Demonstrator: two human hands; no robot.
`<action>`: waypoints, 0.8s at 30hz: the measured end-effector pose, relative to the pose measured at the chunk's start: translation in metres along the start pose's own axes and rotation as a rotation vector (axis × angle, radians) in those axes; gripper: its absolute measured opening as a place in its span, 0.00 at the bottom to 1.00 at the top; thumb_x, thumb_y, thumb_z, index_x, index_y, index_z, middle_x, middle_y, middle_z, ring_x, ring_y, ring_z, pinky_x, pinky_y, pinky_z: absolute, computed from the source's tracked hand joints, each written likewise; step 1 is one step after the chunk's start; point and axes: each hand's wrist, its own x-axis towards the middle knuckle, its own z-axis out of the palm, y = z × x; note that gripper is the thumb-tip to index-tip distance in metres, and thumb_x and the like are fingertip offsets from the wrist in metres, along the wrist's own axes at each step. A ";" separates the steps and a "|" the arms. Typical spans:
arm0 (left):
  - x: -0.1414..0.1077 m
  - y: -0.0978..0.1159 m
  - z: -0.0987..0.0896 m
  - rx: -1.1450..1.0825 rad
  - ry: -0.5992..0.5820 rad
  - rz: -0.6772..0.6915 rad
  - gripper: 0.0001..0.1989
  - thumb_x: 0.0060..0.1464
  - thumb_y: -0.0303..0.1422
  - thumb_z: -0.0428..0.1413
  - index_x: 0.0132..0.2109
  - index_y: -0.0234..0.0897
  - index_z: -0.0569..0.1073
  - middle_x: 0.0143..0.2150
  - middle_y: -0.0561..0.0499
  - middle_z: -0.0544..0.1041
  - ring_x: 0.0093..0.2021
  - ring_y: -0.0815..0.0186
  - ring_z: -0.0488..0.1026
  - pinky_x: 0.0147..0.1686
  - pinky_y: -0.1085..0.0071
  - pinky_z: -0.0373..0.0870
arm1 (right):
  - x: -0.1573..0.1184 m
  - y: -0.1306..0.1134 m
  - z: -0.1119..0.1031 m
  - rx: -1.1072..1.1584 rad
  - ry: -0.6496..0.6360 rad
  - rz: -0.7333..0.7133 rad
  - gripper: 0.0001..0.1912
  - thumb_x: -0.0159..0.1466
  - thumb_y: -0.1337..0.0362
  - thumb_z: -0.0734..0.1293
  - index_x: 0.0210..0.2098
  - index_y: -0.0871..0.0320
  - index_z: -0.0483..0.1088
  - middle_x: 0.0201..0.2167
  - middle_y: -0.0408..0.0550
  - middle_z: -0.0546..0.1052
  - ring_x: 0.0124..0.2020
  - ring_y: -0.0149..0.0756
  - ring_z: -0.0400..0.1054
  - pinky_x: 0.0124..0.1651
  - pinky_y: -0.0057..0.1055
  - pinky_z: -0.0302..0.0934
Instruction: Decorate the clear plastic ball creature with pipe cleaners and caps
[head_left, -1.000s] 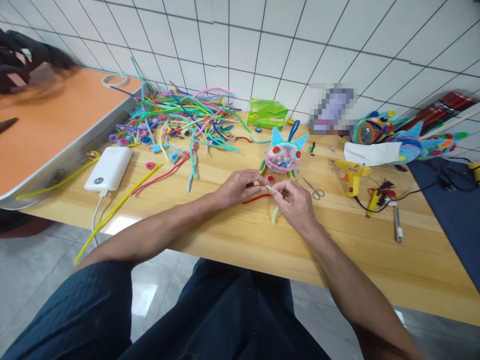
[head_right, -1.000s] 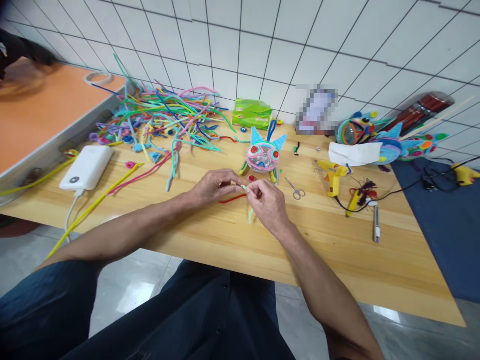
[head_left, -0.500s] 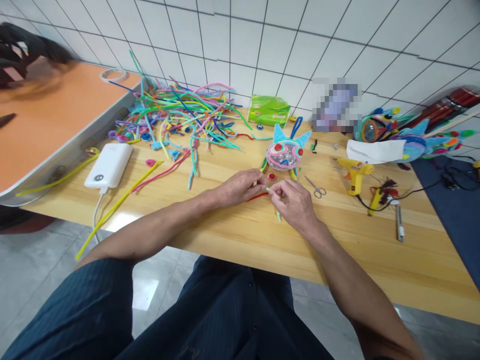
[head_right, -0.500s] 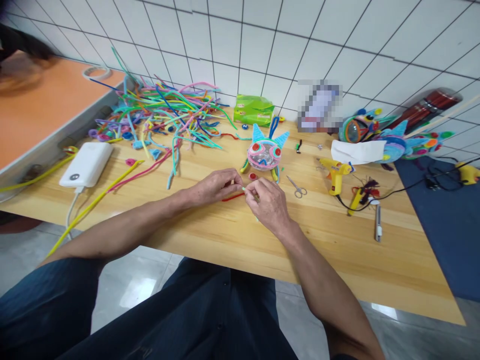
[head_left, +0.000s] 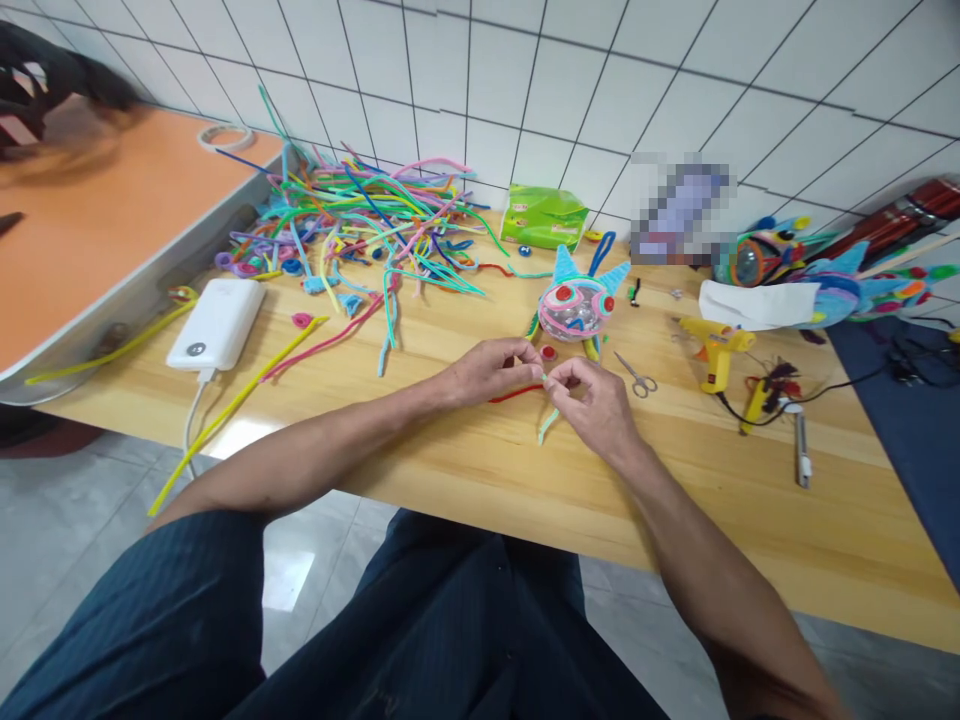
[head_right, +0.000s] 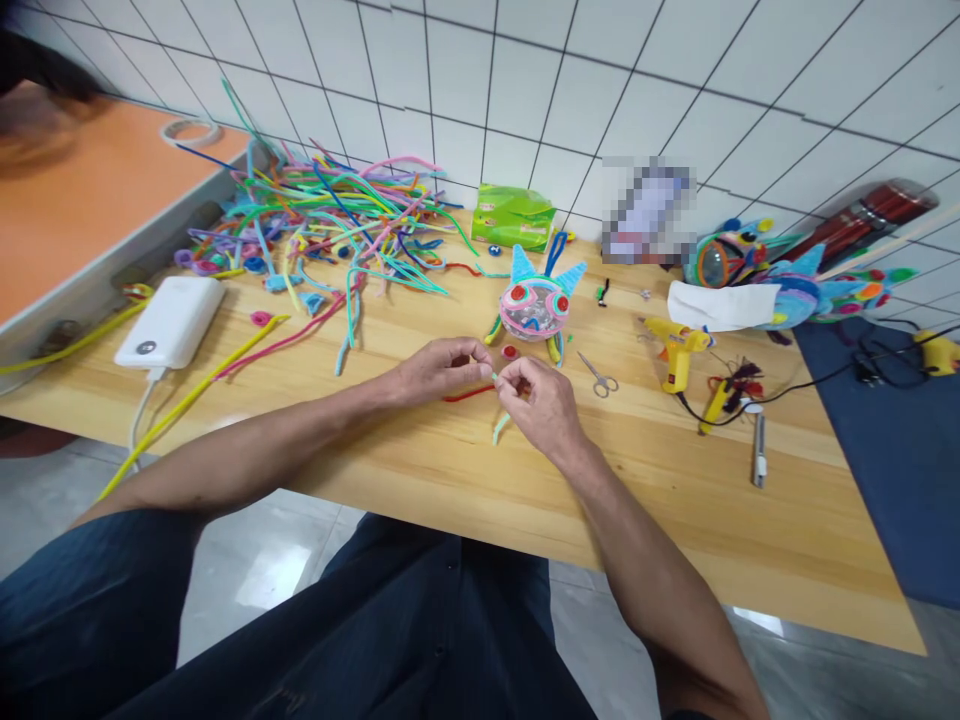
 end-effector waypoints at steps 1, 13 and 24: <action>0.000 0.001 -0.002 0.055 -0.011 0.028 0.18 0.63 0.47 0.62 0.39 0.34 0.77 0.29 0.55 0.72 0.29 0.72 0.64 0.29 0.74 0.58 | 0.000 0.000 0.000 -0.017 -0.012 -0.021 0.06 0.61 0.65 0.69 0.28 0.51 0.71 0.26 0.43 0.77 0.29 0.36 0.69 0.36 0.35 0.64; -0.001 -0.007 0.029 -0.271 0.263 0.049 0.27 0.59 0.58 0.63 0.38 0.36 0.72 0.28 0.57 0.70 0.26 0.73 0.61 0.27 0.75 0.60 | 0.003 -0.014 0.009 0.296 0.005 0.212 0.16 0.65 0.48 0.70 0.30 0.53 0.71 0.23 0.39 0.73 0.25 0.32 0.63 0.31 0.31 0.59; 0.012 0.059 -0.006 0.234 0.158 0.274 0.14 0.64 0.42 0.62 0.36 0.36 0.78 0.27 0.56 0.72 0.26 0.72 0.61 0.29 0.74 0.58 | 0.035 -0.051 -0.050 0.038 -0.044 0.030 0.08 0.66 0.59 0.69 0.32 0.53 0.75 0.25 0.41 0.78 0.27 0.34 0.69 0.32 0.31 0.62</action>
